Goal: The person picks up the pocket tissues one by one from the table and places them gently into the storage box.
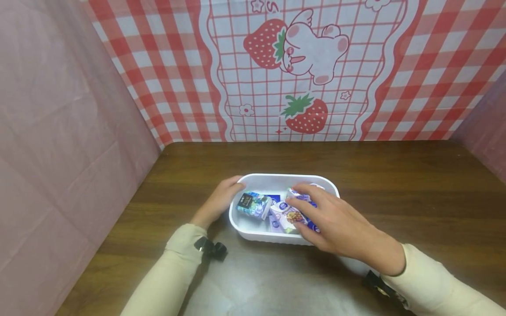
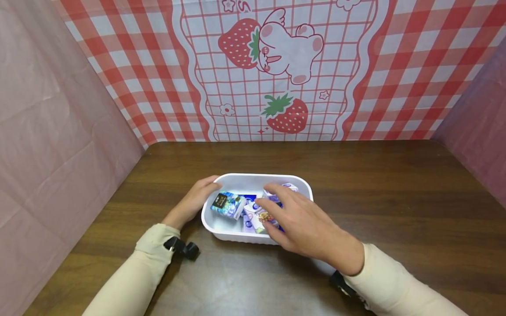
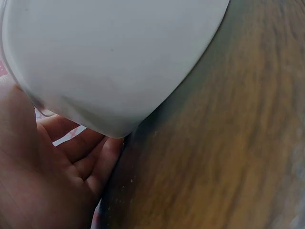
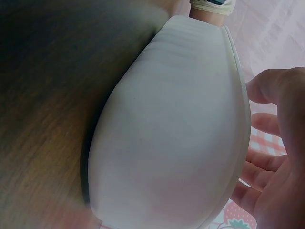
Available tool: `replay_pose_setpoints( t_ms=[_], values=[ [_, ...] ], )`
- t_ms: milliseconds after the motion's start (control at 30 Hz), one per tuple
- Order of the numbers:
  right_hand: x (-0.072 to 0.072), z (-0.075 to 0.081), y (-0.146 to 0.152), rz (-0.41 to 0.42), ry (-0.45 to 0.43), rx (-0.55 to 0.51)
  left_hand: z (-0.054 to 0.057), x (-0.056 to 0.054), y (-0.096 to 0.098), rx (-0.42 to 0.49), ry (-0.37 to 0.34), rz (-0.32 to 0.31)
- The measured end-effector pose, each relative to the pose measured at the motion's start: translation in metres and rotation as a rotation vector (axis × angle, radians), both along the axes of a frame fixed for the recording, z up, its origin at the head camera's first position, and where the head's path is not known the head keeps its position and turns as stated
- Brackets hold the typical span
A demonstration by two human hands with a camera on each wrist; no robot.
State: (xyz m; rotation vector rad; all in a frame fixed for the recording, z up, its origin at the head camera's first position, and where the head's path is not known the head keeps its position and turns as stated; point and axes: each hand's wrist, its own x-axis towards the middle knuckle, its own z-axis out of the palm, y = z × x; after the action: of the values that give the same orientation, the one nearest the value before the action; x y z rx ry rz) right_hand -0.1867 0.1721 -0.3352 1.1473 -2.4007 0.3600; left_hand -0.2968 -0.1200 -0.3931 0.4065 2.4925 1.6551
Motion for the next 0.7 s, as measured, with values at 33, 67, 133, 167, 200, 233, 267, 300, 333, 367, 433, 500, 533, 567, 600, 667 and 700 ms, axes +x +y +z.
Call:
replay_pose_setpoints(
  t_ms=[33,67,133,167,200,233,267,300,333,367,433,500,533,567,600,667,700],
  values=[
    [0.0,0.0001,0.0002,-0.003,-0.001,0.002,-0.0002,0.0,-0.0001,0.001,0.002,-0.002],
    [0.0,0.0001,0.0005,-0.004,-0.002,0.003,0.0,0.0002,0.0,0.002,0.002,-0.002],
    [-0.0001,0.0001,0.001,-0.004,-0.003,0.004,-0.0001,0.0004,-0.0001,0.003,0.006,-0.006],
    [-0.0003,0.0,0.0013,-0.004,-0.003,0.006,0.0001,0.0006,0.0,0.003,0.008,-0.006],
    [-0.0005,-0.0002,0.0015,-0.005,-0.004,0.008,0.0002,0.0006,0.0,0.005,0.006,-0.005],
    [-0.0007,-0.0003,0.0017,-0.006,-0.004,0.009,0.0003,0.0007,0.0,0.006,0.007,-0.005],
    [-0.0009,-0.0006,0.0019,-0.008,-0.004,0.011,0.0004,0.0007,0.0001,0.008,0.007,-0.006],
    [-0.0012,-0.0008,0.002,-0.008,-0.005,0.014,0.0003,0.0007,0.0,0.01,0.008,-0.006],
    [-0.0015,-0.0011,0.0021,-0.009,-0.007,0.015,0.0003,0.0007,0.0001,0.013,0.007,-0.006],
    [-0.0018,-0.0013,0.0023,-0.011,-0.008,0.017,0.0004,0.0008,0.0001,0.015,0.007,-0.006],
    [-0.0024,-0.0016,0.0025,-0.013,-0.007,0.021,-0.0003,0.0003,-0.0001,0.016,0.006,-0.007],
    [-0.0031,-0.0018,0.0029,-0.013,-0.004,0.02,-0.0009,-0.0002,-0.0003,0.016,0.004,-0.008],
    [-0.0036,-0.0019,0.003,-0.012,-0.001,0.02,-0.0009,-0.0002,-0.0003,0.015,0.003,-0.006],
    [-0.004,-0.0019,0.0032,-0.011,0.002,0.02,-0.0008,-0.0002,-0.0005,0.014,0.001,-0.005],
    [-0.0045,-0.0019,0.0034,-0.01,0.005,0.019,-0.0007,-0.0002,-0.0005,0.015,-0.001,-0.004],
    [-0.0052,-0.0022,0.004,-0.008,0.006,0.019,-0.0006,0.0001,-0.0005,0.016,-0.001,-0.003],
    [-0.0056,-0.0024,0.0043,-0.009,0.006,0.019,-0.0005,0.0002,-0.0004,0.016,-0.001,-0.002]
  ],
)
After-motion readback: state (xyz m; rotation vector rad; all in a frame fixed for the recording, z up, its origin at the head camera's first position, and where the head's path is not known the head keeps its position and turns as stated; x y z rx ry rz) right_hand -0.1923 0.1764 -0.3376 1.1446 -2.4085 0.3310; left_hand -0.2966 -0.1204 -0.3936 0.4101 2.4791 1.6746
